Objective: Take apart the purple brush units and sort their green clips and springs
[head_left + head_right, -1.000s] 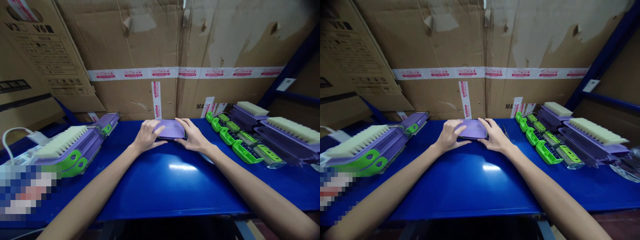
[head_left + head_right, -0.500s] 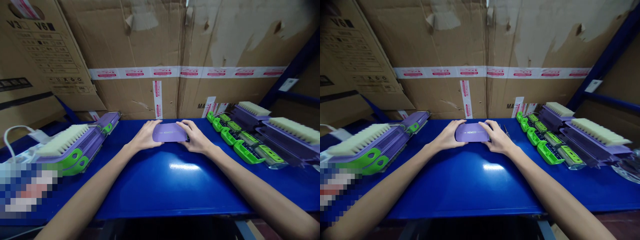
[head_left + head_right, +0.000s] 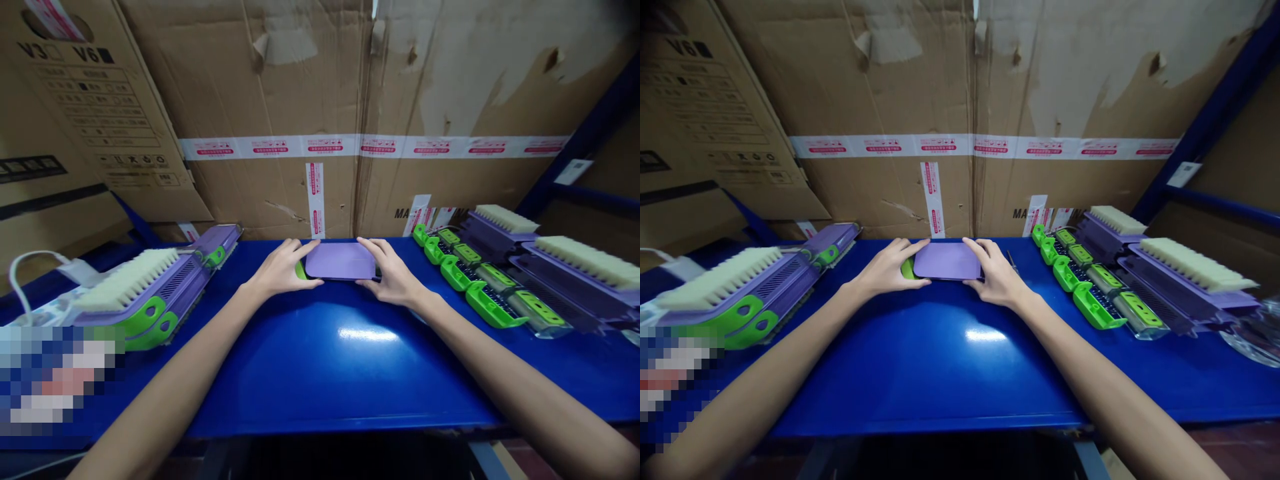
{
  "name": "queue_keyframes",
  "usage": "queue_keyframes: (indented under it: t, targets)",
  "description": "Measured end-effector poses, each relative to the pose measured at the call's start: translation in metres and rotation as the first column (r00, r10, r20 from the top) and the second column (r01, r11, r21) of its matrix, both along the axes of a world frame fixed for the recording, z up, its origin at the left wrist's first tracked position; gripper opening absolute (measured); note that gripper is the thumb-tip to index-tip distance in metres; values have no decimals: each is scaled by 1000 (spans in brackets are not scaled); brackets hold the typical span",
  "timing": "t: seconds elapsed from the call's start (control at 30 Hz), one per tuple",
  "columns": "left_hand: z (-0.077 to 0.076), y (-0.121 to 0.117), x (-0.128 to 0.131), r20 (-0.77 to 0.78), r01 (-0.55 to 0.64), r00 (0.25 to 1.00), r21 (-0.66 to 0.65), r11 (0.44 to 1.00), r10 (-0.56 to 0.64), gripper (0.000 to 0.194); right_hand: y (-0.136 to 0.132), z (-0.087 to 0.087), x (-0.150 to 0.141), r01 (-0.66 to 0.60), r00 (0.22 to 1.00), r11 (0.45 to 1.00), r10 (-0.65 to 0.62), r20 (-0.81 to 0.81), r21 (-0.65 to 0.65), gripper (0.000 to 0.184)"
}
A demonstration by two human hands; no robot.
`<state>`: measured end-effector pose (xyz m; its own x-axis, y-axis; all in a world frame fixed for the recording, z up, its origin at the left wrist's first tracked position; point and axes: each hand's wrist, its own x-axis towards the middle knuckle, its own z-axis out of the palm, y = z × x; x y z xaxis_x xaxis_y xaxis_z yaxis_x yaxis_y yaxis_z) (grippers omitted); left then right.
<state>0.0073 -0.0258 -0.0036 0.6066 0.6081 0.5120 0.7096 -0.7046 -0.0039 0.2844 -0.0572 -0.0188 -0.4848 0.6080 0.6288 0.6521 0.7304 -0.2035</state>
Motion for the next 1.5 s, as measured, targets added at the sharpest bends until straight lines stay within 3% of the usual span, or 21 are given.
queue_keyframes:
  t: [0.27,0.47,0.57,0.73,0.83,0.97,1.17,1.27,1.33,1.4,1.5]
  targets:
    - [-9,13,-25,144,-131,977,-182,974,158,67,0,0,4,99,979,988,-118,-168,-120,83]
    - [-17,22,-31,253,-117,945,-331,936,208,44,2,0,0,123,930,967,-192,-315,-224,84]
    - [-19,26,-34,242,-137,943,-344,929,228,39,2,-1,-1,96,911,961,-190,-367,-259,83]
    - [-24,29,-35,163,-281,928,-288,916,336,43,2,-3,-3,102,918,962,-189,-348,-254,85]
    - [-20,24,-29,184,-241,943,-197,950,277,41,1,-2,-5,112,919,961,-198,-342,-254,85]
    - [-10,10,-12,218,-70,972,-87,994,88,36,0,-2,-7,95,912,961,-188,-365,-259,83]
    - [-6,2,9,342,91,939,-140,986,-39,22,1,-3,-7,96,908,960,-193,-371,-263,83]
    - [-3,3,9,521,118,853,-254,960,33,23,2,-4,-6,80,902,962,-181,-392,-262,82]
    - [-1,6,5,662,146,740,-329,933,118,26,4,-5,-5,79,894,963,-183,-409,-259,82]
    - [1,11,-1,791,182,578,-365,913,201,31,5,-5,-4,98,884,961,-203,-422,-257,82]
    - [4,21,-16,913,183,265,-364,913,310,33,6,-6,-3,156,867,960,-245,-433,-231,81]
